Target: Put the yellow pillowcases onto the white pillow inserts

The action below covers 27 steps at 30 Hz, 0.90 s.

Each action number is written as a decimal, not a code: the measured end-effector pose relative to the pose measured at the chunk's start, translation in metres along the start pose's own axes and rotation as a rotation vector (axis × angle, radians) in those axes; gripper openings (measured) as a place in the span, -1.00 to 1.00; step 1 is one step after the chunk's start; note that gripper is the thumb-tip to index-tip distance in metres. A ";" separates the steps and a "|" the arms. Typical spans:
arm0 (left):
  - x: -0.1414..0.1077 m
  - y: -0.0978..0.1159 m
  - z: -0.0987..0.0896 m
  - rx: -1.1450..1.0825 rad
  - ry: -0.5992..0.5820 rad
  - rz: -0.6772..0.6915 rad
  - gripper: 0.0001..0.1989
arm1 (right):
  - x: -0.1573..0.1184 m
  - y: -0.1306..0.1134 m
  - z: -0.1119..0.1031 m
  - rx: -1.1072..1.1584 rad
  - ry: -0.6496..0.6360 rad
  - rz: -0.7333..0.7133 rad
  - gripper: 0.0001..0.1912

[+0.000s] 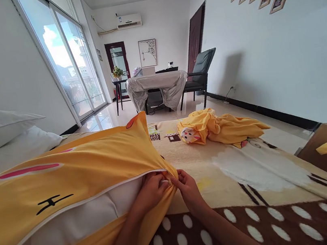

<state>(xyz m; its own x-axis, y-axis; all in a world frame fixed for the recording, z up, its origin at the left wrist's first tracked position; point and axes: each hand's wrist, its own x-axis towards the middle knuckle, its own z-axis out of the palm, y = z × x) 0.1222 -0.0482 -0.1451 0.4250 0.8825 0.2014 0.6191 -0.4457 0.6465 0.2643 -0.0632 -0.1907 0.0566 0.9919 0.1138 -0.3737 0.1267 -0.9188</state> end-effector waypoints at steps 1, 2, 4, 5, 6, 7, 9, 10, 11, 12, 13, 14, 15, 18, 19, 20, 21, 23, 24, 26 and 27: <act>0.000 -0.001 0.001 0.000 0.008 0.005 -0.77 | 0.000 0.001 0.000 0.003 0.004 0.003 -0.67; 0.000 -0.001 0.001 -0.001 0.010 0.006 -0.76 | 0.000 0.001 0.000 0.007 0.007 0.006 -0.67; 0.000 -0.003 0.002 -0.009 0.005 -0.003 -0.75 | 0.000 0.001 0.000 0.015 0.010 0.014 -0.67; 0.001 -0.003 0.003 -0.017 0.003 -0.002 -0.75 | -0.001 0.001 0.000 0.020 0.007 0.016 -0.67; 0.001 -0.003 0.003 -0.029 0.005 0.004 -0.76 | 0.000 0.001 0.000 0.028 0.007 0.019 -0.67; 0.002 -0.003 0.003 -0.041 0.012 0.012 -0.76 | 0.000 0.000 0.000 0.045 0.010 0.026 -0.68; 0.002 -0.002 0.004 -0.054 0.038 0.026 -0.77 | 0.002 -0.001 -0.001 0.115 0.028 0.058 -0.72; 0.002 -0.001 0.004 -0.048 0.053 0.029 -0.77 | 0.003 -0.001 -0.001 0.160 0.037 0.082 -0.76; 0.002 0.000 0.004 -0.036 0.066 0.031 -0.77 | 0.004 -0.001 -0.003 0.197 0.044 0.111 -0.80; 0.001 0.000 0.004 -0.022 0.073 0.036 -0.76 | 0.006 -0.001 -0.004 0.221 0.049 0.141 -0.84; 0.001 0.001 0.005 -0.008 0.077 0.046 -0.75 | 0.007 -0.001 -0.005 0.228 0.049 0.169 -0.86; 0.000 0.002 0.006 0.005 0.081 0.057 -0.73 | 0.008 -0.001 -0.006 0.218 0.046 0.193 -0.86; 0.000 0.002 0.007 0.019 0.084 0.066 -0.72 | 0.008 0.000 -0.007 0.197 0.045 0.213 -0.85; -0.001 0.002 0.010 0.057 0.100 0.068 -0.69 | 0.009 0.001 -0.010 0.099 0.018 0.232 -0.83; -0.002 0.002 0.011 0.067 0.106 0.066 -0.69 | 0.009 0.001 -0.011 0.055 -0.002 0.225 -0.84; -0.001 0.001 0.012 0.074 0.108 0.066 -0.69 | 0.010 0.001 -0.012 0.005 -0.027 0.210 -0.84; -0.001 0.001 0.012 0.077 0.111 0.066 -0.69 | 0.011 0.002 -0.014 -0.049 -0.059 0.191 -0.83; -0.001 0.000 0.013 0.078 0.118 0.063 -0.70 | 0.013 0.002 -0.019 -0.151 -0.136 0.156 -0.81; -0.001 0.000 0.013 0.080 0.120 0.062 -0.71 | 0.015 0.001 -0.022 -0.195 -0.179 0.149 -0.81; -0.001 0.000 0.014 0.085 0.121 0.062 -0.72 | 0.017 0.000 -0.026 -0.262 -0.256 0.157 -0.79; 0.000 0.000 0.014 0.088 0.121 0.064 -0.72 | 0.018 -0.001 -0.027 -0.284 -0.284 0.165 -0.78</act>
<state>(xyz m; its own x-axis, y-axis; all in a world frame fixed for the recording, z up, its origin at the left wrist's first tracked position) 0.1315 -0.0509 -0.1552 0.3861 0.8609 0.3314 0.6510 -0.5088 0.5633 0.2908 -0.0461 -0.1980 -0.2545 0.9669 0.0198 -0.0846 -0.0018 -0.9964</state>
